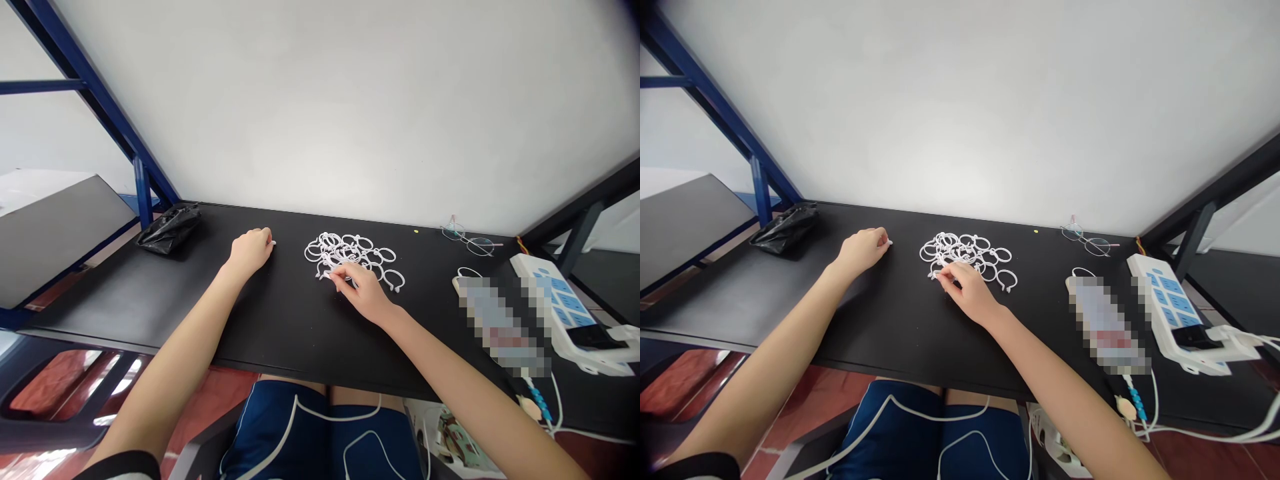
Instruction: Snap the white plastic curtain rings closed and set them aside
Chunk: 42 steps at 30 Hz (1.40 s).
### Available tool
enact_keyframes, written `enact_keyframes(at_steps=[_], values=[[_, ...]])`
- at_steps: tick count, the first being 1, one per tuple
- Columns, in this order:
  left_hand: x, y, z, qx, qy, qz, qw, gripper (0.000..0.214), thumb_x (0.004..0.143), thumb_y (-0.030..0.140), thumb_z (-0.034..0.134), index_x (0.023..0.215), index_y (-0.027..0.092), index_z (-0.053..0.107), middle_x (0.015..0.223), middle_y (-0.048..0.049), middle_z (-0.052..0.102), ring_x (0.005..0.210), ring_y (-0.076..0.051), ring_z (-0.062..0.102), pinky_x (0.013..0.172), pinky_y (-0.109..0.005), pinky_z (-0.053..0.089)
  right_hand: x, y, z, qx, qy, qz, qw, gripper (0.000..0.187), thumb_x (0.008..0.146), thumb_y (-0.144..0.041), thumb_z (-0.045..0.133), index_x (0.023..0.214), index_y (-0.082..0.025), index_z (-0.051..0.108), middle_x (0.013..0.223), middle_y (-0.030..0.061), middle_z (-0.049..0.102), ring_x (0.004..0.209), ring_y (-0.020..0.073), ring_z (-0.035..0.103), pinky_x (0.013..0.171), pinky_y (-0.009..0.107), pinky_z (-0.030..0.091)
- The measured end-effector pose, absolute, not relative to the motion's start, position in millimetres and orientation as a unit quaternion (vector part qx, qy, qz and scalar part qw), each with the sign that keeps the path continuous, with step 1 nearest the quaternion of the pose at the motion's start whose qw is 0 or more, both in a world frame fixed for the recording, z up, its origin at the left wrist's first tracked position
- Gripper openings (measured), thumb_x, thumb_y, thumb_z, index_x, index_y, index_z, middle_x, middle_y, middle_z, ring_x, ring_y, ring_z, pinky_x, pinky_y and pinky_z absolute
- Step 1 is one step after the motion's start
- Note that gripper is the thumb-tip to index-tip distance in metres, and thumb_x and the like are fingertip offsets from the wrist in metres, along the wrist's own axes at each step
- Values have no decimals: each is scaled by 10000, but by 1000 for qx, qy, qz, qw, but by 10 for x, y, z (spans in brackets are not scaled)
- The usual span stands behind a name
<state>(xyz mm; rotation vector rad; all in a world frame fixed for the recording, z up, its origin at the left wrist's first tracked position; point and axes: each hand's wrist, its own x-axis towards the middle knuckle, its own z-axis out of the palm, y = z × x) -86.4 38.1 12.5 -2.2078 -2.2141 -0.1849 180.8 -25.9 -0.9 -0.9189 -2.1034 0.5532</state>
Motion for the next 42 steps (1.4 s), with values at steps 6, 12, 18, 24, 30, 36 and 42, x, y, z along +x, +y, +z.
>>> enact_keyframes(at_steps=[6,12,18,24,30,36,42], values=[[-850,366,155,-701,-708,-87,0,169,892,324,486,932,206,600,983,-77,661,877,-253,643,672,-300,465,1805,-270,-28,-355,-829,209,378,206,971,-281,490,795,-205,564,743,17,615,671,150,575,661,292,482],[-741,324,199,-730,-633,-256,-28,163,879,348,524,856,204,597,851,-30,631,747,-170,590,620,-257,417,1804,-262,-54,-345,-836,185,386,203,967,-278,499,797,-209,585,735,13,629,680,152,597,663,294,500],[-360,159,204,-688,-436,-417,-403,322,856,478,578,821,158,566,684,0,559,588,-96,513,477,-194,363,1801,-264,-60,-341,-838,174,390,216,968,-296,502,791,-207,588,719,14,610,663,158,589,653,300,492],[-227,72,122,-700,-343,-317,-541,325,850,461,630,927,147,603,685,-8,609,595,-101,578,443,-164,406,1801,-269,-68,-337,-837,163,399,199,971,-285,499,810,-209,588,727,14,610,668,152,581,644,290,486],[-255,97,87,-703,-342,-267,-563,361,879,487,592,983,145,640,711,-43,688,648,-149,681,522,-204,517,1798,-269,-61,-331,-833,160,413,198,970,-258,492,793,-216,570,706,11,595,651,151,557,636,292,477],[-241,102,56,-699,-350,-237,-578,407,880,527,574,974,141,662,841,-95,741,712,-176,722,556,-209,537,1786,-266,-54,-313,-826,155,443,183,961,-248,509,802,-217,594,709,22,609,678,166,568,640,311,500],[-262,137,7,-680,-382,-280,-559,362,853,487,630,971,146,657,811,-74,732,735,-183,726,562,-202,536,1786,-258,-67,-291,-825,157,459,105,939,-199,549,873,-224,627,802,38,665,751,176,611,675,327,528]])
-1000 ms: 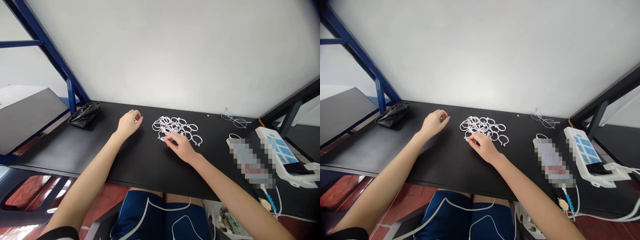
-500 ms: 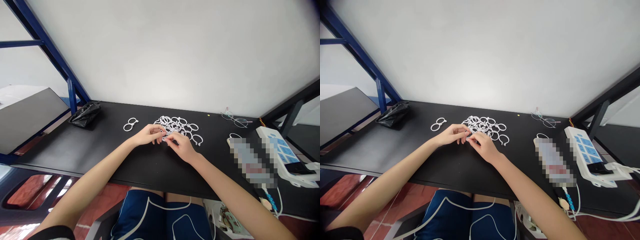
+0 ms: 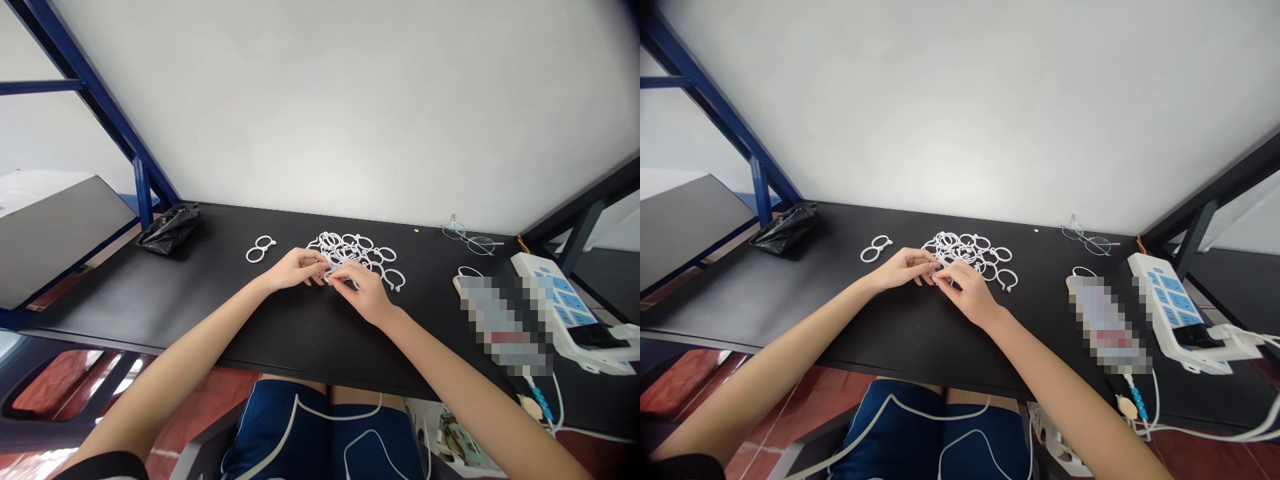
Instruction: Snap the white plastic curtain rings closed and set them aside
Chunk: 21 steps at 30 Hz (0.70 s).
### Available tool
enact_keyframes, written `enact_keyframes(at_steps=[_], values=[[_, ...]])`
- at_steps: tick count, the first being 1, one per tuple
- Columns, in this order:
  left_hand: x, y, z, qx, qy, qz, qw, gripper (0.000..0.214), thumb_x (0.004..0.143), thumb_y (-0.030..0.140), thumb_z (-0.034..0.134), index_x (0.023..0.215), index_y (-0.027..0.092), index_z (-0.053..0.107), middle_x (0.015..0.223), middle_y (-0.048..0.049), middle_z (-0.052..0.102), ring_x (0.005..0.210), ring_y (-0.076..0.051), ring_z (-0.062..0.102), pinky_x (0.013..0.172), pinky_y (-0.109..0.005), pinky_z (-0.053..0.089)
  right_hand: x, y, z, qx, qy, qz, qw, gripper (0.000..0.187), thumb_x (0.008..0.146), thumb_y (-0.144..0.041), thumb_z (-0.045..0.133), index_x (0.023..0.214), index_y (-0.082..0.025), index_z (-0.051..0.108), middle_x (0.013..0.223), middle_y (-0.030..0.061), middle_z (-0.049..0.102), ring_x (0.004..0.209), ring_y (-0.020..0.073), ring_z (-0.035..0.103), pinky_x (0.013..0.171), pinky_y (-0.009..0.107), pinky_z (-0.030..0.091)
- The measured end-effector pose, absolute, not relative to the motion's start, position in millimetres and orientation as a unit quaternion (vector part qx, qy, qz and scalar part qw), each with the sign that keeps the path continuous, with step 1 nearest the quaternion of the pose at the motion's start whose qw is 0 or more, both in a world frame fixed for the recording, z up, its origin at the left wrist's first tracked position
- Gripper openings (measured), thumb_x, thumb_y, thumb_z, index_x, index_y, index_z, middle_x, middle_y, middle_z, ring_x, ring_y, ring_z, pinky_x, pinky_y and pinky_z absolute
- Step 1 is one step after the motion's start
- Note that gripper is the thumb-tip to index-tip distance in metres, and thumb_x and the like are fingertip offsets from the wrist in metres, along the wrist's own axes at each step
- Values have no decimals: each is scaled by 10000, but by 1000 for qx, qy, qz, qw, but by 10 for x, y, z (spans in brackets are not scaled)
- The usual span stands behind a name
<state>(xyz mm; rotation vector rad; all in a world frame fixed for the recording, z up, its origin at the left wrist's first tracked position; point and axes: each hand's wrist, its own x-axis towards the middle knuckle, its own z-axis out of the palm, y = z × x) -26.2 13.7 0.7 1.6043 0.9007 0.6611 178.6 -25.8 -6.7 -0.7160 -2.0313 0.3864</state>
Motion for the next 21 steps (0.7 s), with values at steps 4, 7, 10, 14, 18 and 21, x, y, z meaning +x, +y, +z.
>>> enact_keyframes(at_steps=[4,7,10,14,18,21], values=[[-276,150,7,682,369,283,565,347,821,453,682,966,140,647,812,-74,729,730,-174,717,579,-211,542,1789,-261,-68,-294,-824,163,457,106,937,-216,552,864,-230,628,806,38,663,754,179,622,678,337,539],[-273,152,5,674,363,300,569,333,791,423,720,938,135,642,839,-75,730,698,-148,699,585,-212,541,1787,-262,-65,-301,-824,154,455,121,938,-233,554,841,-225,626,797,34,651,747,174,620,692,338,539],[-269,156,-7,662,372,325,564,322,776,409,738,913,135,638,827,-72,728,667,-136,684,573,-213,532,1781,-260,-65,-306,-827,143,449,129,935,-253,565,825,-226,626,794,36,648,762,182,623,721,352,538],[-270,155,9,647,379,341,567,321,759,400,755,895,133,639,793,-63,719,647,-132,674,566,-220,525,1772,-261,-65,-309,-833,136,439,128,936,-251,564,822,-235,619,803,36,658,792,191,629,758,368,536],[-276,137,74,632,377,353,578,314,754,389,762,870,130,629,798,-54,711,637,-117,659,567,-218,518,1768,-266,-64,-300,-832,144,443,87,929,-237,569,858,-230,618,822,37,668,788,186,632,769,373,542],[-282,131,106,618,383,355,588,314,746,382,768,863,132,619,799,-48,708,655,-119,659,579,-223,521,1770,-274,-59,-298,-828,157,449,44,920,-254,588,896,-232,617,844,39,680,801,189,638,780,381,548]])
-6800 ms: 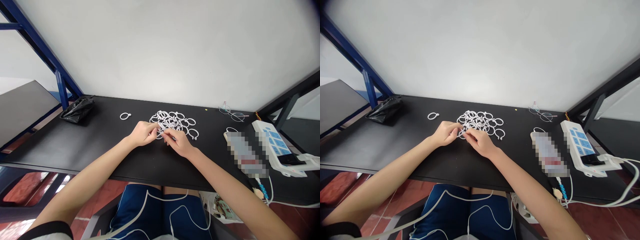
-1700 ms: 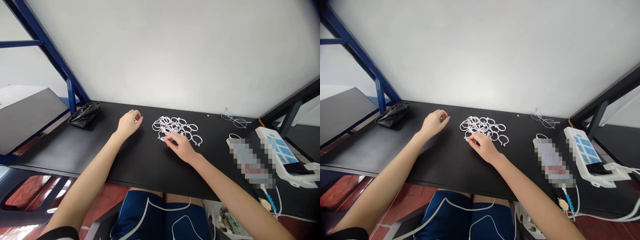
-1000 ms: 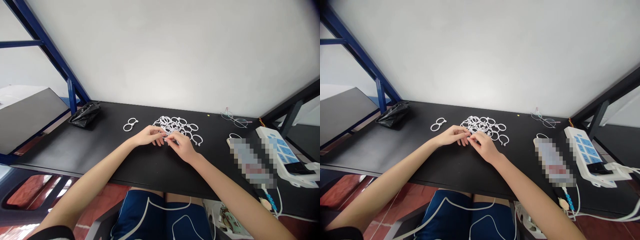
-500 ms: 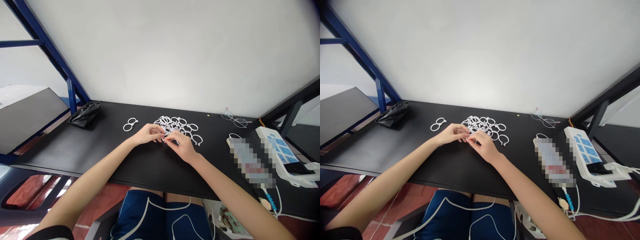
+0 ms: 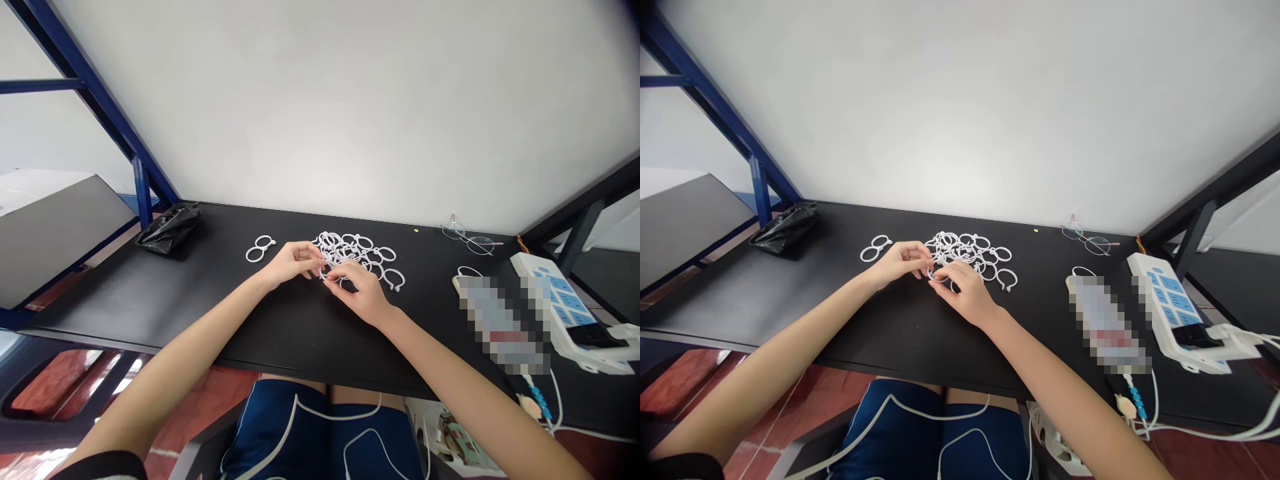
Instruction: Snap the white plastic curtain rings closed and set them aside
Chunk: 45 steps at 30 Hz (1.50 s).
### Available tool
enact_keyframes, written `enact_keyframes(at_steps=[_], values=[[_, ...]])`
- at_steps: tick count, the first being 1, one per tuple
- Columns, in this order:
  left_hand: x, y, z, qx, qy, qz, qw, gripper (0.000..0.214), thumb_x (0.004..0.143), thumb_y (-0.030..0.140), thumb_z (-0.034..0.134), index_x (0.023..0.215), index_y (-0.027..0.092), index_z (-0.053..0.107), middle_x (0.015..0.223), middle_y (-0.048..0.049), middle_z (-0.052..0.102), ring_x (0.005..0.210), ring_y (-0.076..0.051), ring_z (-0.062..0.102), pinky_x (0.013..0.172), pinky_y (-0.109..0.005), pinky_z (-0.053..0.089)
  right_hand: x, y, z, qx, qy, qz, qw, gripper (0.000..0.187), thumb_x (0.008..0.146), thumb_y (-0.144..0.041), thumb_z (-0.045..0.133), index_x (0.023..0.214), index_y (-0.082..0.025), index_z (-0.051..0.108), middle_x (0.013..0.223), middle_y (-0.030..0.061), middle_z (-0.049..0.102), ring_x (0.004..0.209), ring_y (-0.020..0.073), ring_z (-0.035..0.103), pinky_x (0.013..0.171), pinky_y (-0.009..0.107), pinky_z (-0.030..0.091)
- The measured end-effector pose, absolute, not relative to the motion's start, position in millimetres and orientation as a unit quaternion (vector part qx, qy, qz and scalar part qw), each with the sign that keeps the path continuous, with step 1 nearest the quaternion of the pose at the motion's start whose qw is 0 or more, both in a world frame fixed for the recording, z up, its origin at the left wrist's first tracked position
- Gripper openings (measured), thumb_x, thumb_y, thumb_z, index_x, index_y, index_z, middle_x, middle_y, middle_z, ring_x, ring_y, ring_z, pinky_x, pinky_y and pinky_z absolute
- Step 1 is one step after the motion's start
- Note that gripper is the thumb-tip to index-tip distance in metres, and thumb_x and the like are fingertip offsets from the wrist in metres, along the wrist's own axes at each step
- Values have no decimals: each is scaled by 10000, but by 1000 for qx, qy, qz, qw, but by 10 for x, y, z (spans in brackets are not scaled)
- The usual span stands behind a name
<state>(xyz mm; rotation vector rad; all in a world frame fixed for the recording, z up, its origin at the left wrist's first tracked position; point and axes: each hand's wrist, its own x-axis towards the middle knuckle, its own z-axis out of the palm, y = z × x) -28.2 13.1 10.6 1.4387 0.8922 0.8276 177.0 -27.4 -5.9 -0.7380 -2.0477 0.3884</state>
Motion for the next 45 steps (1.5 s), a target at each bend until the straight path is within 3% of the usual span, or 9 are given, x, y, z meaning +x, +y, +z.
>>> enact_keyframes(at_steps=[8,15,22,31,38,45], values=[[-298,163,82,589,390,368,604,305,738,371,775,822,129,609,781,-47,708,700,-135,666,616,-243,543,1777,-297,2,-297,-815,140,478,74,889,-296,634,914,-229,616,825,37,691,803,203,639,769,381,535],[-297,165,89,599,387,371,595,297,751,372,766,818,131,607,776,-36,703,680,-122,664,613,-229,541,1806,-294,-22,-275,-806,141,505,121,900,-316,598,971,-219,582,691,-3,625,666,173,609,718,357,516],[-299,171,77,607,388,371,586,296,756,373,763,822,133,604,778,-39,704,673,-123,664,600,-221,532,1840,-296,-37,-275,-798,158,512,135,904,-327,571,842,-218,521,609,-38,507,543,128,507,567,278,451],[-327,177,63,624,352,356,600,260,789,348,741,859,133,612,774,-35,698,694,-133,679,594,-215,548,1798,-306,-42,-314,-802,121,493,273,898,-282,597,661,-209,482,550,-33,519,515,116,492,541,263,431],[-345,129,124,630,274,287,667,285,781,277,757,1001,147,631,887,-66,722,882,-208,713,626,-228,575,1761,-278,-46,-347,-788,99,499,28,900,-220,601,883,-209,620,702,6,671,608,137,619,622,282,526],[-362,136,119,655,260,252,663,280,772,278,766,998,131,692,910,-98,742,914,-217,714,646,-219,563,1762,-279,-24,-323,-799,98,499,36,911,-226,600,930,-215,628,755,21,703,648,153,658,641,300,565]])
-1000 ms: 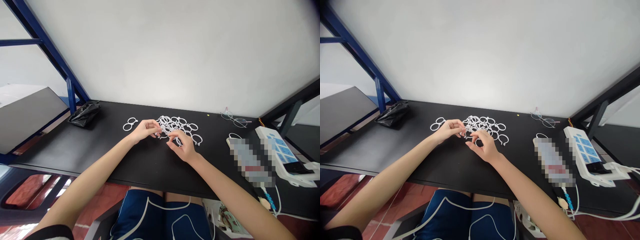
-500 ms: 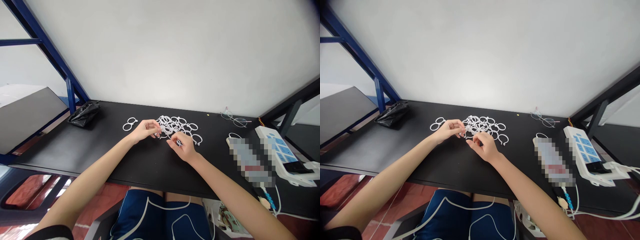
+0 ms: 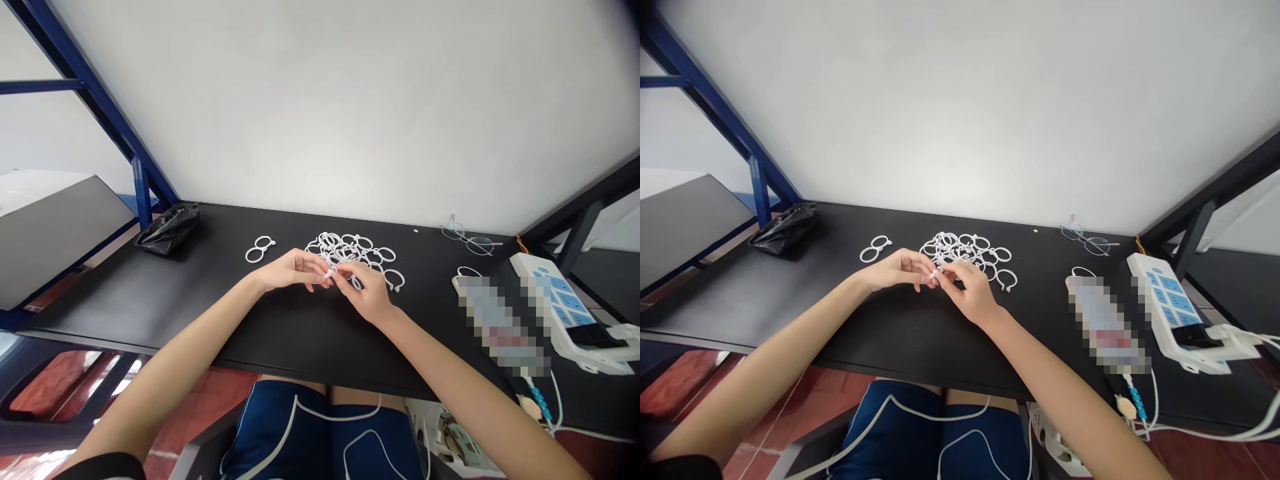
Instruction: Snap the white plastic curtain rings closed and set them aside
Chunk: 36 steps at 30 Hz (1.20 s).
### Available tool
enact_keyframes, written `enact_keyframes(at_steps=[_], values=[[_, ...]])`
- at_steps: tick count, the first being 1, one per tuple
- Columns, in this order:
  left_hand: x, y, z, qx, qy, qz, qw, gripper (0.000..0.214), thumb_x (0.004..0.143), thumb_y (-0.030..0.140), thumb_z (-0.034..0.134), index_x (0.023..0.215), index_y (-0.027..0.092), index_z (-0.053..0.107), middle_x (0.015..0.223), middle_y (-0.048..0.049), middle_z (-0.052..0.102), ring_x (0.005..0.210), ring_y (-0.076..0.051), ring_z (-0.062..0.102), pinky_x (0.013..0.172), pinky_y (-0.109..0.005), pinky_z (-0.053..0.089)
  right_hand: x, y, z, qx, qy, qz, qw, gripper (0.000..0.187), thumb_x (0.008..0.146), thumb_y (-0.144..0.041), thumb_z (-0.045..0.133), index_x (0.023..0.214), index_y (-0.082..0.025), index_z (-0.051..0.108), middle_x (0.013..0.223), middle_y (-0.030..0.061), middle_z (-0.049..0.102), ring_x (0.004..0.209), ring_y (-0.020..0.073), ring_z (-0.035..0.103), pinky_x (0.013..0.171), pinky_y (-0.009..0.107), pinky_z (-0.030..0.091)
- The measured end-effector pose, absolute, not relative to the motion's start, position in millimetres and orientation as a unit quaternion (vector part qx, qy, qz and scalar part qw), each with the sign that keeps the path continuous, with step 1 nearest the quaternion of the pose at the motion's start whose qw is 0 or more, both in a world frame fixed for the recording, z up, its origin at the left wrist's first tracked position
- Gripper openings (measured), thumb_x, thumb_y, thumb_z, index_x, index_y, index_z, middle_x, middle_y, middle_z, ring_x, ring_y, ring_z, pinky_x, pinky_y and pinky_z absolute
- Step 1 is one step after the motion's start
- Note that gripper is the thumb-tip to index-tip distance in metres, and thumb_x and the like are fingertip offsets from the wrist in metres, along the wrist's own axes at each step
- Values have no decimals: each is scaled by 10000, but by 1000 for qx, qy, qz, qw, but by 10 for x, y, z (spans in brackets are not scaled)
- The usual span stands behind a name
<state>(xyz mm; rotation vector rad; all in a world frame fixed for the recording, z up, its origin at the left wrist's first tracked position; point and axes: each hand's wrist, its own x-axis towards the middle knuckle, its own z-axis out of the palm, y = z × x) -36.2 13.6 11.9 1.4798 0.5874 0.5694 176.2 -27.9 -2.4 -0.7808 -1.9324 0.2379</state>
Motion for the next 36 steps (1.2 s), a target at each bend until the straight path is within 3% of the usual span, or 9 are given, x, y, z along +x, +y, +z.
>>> enact_keyframes(at_steps=[36], values=[[-328,144,80,652,301,264,644,291,737,331,788,874,126,632,889,-96,743,807,-177,706,589,-203,504,1763,-278,-66,-338,-806,138,466,84,926,-225,573,871,-211,636,737,11,680,609,128,621,589,256,520]])
